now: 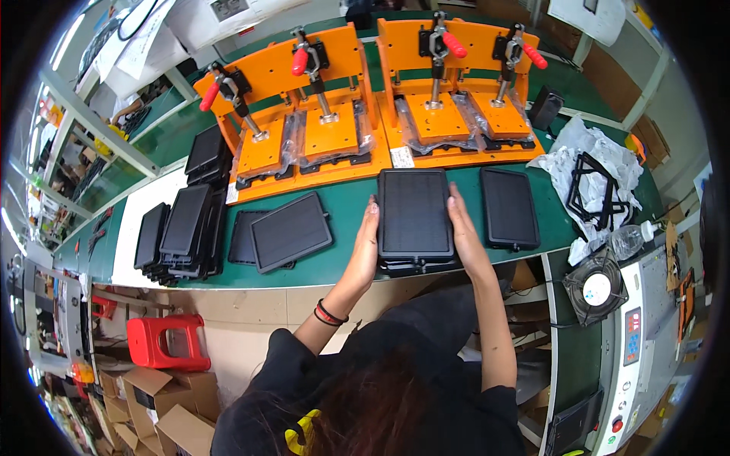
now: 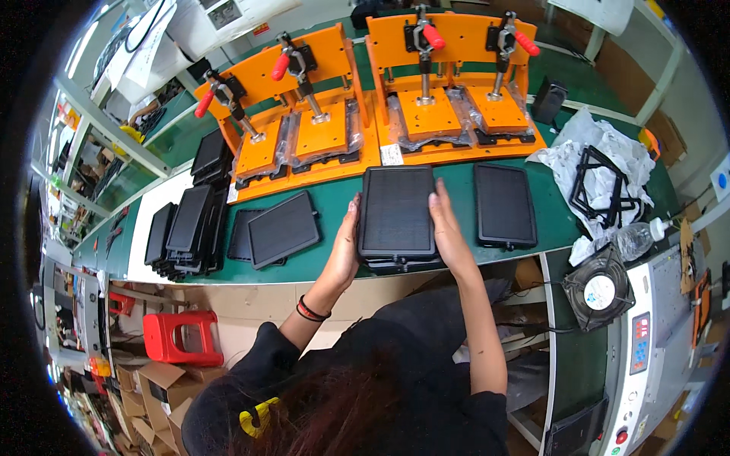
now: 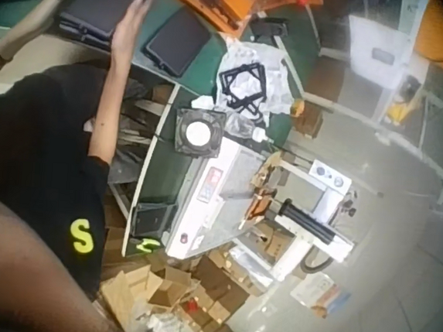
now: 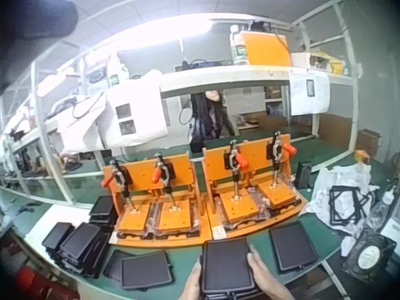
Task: The person unpacks black rectangular electronic devices from a cardboard box and places them on a workbench. They then use a manual press tool to attach black frames to the devices, repeating the process for multiple units. The person stacks the finished devices on the table.
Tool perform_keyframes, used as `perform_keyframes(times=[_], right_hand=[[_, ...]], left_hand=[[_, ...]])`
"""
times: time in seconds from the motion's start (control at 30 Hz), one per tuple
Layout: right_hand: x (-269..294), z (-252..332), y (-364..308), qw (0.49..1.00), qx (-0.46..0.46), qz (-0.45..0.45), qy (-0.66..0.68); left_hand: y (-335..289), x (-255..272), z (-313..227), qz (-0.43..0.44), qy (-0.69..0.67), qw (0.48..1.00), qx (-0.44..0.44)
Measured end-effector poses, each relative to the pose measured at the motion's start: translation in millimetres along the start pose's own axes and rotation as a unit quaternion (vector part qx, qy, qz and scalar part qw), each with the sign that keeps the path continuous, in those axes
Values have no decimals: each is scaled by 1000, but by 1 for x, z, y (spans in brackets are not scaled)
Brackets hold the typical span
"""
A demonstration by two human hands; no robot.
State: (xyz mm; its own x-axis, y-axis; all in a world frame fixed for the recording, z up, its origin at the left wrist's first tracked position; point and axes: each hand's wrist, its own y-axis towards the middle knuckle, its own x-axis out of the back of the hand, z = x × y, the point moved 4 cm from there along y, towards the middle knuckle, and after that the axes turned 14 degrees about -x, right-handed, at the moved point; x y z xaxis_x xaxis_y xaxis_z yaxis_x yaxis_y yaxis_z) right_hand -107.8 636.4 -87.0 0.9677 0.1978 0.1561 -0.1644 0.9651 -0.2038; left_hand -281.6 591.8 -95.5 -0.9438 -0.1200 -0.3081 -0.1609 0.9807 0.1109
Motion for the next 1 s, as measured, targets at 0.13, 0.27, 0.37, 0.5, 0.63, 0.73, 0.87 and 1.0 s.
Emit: perform_keyframes(times=[0.13, 0.27, 0.37, 0.5, 0.63, 0.73, 0.87, 1.0], right_hand=[[-9, 47, -39, 973, 184, -140, -5], [-72, 71, -87, 973, 223, 53, -8], [-144, 53, -72, 969, 231, 77, -36], [-195, 13, -11, 979, 187, -53, -63], [-208, 8, 1, 990, 133, -5, 42], [-215, 4, -9, 992, 124, 15, 32], [-229, 0, -26, 989, 141, 11, 44], [-246, -3, -42, 990, 144, -1, 6]], left_hand=[[-31, 48, -31, -85, 231, 954, -169], [-65, 118, -71, -164, 454, 837, -258], [-62, 186, -80, -224, 543, 784, -203], [-60, 222, -86, -199, 646, 715, -181], [-63, 218, -79, -161, 700, 684, -126], [-68, 216, -79, -175, 708, 674, -121], [-73, 207, -79, -196, 606, 761, -121], [-80, 196, -67, -199, 596, 766, -135]])
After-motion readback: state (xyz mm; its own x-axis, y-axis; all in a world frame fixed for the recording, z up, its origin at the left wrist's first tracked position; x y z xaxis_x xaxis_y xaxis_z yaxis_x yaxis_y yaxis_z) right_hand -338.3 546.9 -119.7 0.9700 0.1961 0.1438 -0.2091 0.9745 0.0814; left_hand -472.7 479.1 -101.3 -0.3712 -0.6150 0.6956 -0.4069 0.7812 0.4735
